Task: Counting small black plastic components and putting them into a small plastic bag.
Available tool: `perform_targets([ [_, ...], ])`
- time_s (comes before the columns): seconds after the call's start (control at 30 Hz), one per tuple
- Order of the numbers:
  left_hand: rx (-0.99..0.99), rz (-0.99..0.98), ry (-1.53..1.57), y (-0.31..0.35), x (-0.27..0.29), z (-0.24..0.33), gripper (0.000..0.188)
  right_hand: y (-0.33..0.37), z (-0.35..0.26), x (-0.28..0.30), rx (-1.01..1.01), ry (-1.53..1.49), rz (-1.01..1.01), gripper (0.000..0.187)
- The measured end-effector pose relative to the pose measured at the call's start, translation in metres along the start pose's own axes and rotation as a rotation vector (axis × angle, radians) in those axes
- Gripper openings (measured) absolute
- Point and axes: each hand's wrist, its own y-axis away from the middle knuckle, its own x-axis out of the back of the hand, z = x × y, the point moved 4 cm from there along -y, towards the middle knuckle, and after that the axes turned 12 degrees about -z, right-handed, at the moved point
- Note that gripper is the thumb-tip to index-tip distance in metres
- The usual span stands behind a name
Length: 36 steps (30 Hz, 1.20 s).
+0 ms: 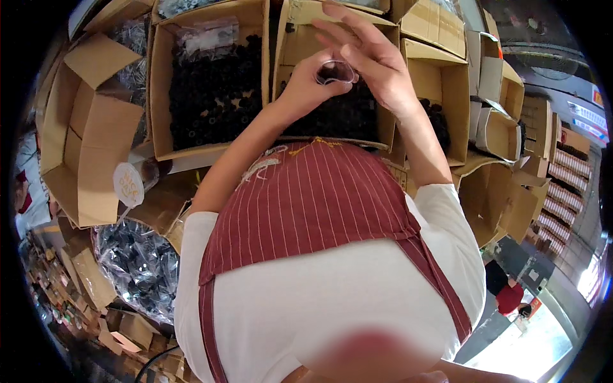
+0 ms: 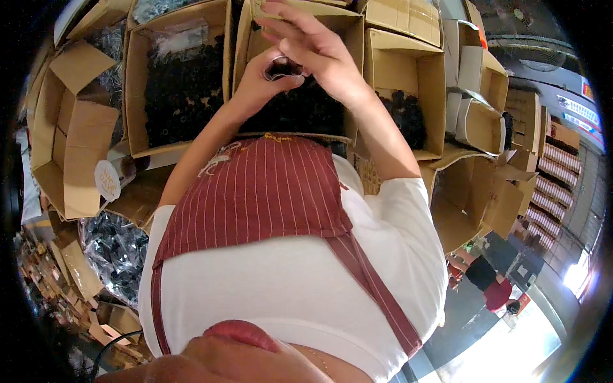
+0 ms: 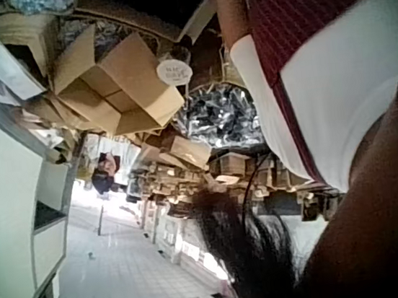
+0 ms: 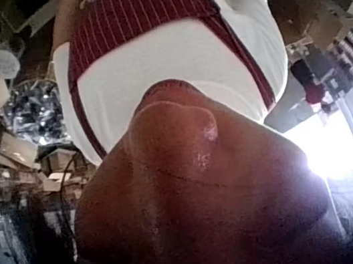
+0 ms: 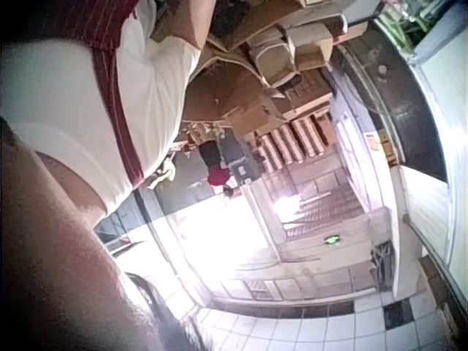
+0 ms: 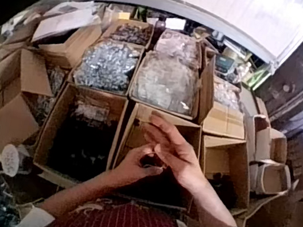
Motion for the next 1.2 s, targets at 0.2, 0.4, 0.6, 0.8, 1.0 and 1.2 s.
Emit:
perform_targets([
  [0.2,0.001,-0.037,-0.027,-0.001,-0.001,0.004,0.031,0.007,-0.026,0.001,0.092,0.509,0.016,0.036],
  [0.4,0.01,-0.152,-0.073,0.0,0.001,0.002,0.033,0.03,-0.024,-0.008,-0.049,1.524,-0.27,0.012],
  [0.6,-0.017,-0.127,0.126,0.001,-0.002,0.007,0.043,0.046,-0.032,0.005,0.055,1.361,0.033,0.009],
  [0.8,-0.02,0.102,-0.315,0.002,0.007,0.009,0.028,0.056,-0.016,0.014,-0.066,1.271,0.288,0.01],
  [1.0,-0.06,0.294,-0.043,0.007,0.011,0.008,0.008,0.055,-0.009,-0.002,-0.05,1.19,0.348,0.015],
  [1.2,-0.127,0.184,-0.443,0.008,0.005,0.023,0.001,0.052,0.009,-0.007,-0.014,1.192,0.251,0.019],
])
